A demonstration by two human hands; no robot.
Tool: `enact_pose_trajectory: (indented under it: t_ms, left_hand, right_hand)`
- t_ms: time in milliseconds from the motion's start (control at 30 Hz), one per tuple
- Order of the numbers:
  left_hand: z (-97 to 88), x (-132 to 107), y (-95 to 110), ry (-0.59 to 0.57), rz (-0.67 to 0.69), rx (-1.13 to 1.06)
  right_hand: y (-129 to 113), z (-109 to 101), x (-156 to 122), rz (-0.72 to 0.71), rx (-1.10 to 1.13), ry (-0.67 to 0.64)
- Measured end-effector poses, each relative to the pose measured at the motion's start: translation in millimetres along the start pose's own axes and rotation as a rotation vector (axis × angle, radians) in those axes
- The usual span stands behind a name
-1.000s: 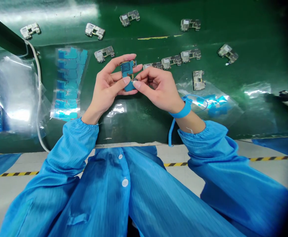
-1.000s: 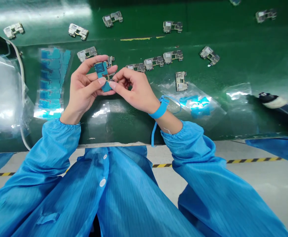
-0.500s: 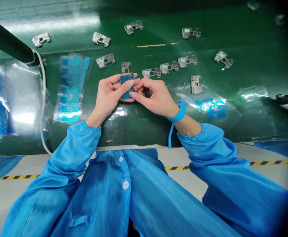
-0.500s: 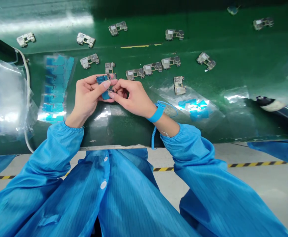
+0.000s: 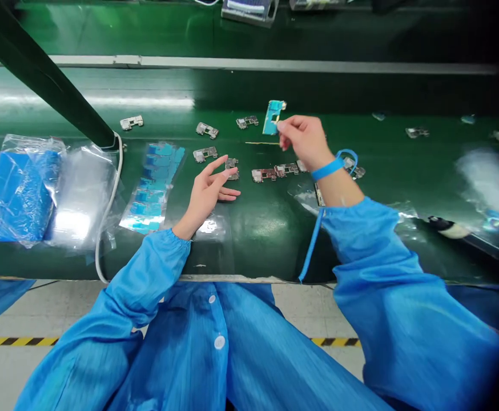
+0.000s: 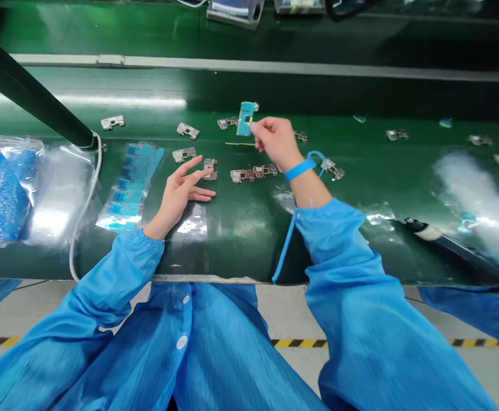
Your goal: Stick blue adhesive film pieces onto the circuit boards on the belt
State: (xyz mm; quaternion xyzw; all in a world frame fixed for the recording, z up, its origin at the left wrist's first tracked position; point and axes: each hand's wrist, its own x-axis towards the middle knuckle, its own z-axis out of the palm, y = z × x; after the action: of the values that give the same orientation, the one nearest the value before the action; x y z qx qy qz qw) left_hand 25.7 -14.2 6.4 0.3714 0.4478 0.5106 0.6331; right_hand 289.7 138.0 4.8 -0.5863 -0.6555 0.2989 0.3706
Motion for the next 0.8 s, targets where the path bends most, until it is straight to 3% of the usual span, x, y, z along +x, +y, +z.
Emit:
enact_pose_trajectory:
  t_ms: [67, 133, 167, 267, 367, 500, 667, 800]
  left_hand:
    - [-2.5, 2, 1, 0.019, 0.03, 0.015]
    - [-4.7, 5, 0, 0.036, 0.055, 0.025]
    - [-5.7, 6, -1, 0.044, 0.065, 0.028]
    - [-8.7, 9, -2, 0.056, 0.083, 0.031]
    - [-11.5, 13, -2, 0.071, 0.098, 0.034]
    - [-13.9, 15, -1, 0.091, 0.117, 0.029]
    - [-18.4, 16, 1, 0.103, 0.152, 0.029]
    - [-26.0, 18, 0, 0.169, 0.217, 0.015]
  right_hand:
    - [5, -9, 42, 0.005, -0.176, 0.064]
    - [1, -1, 70, -0.046, -0.384, 0.114]
    - [-3, 8, 80, -0.079, -0.445, 0.078]
    - [-16, 43, 97, -0.175, -0.584, -0.197]
    - [-27, 67, 108, -0.148, -0.679, -0.35]
    - [-42, 95, 111, -0.124, -0.54, -0.312]
    - [-71, 138, 99, -0.047, -0.244, -0.376]
    - [-94, 138, 84, -0.057, 0.009, -0.39]
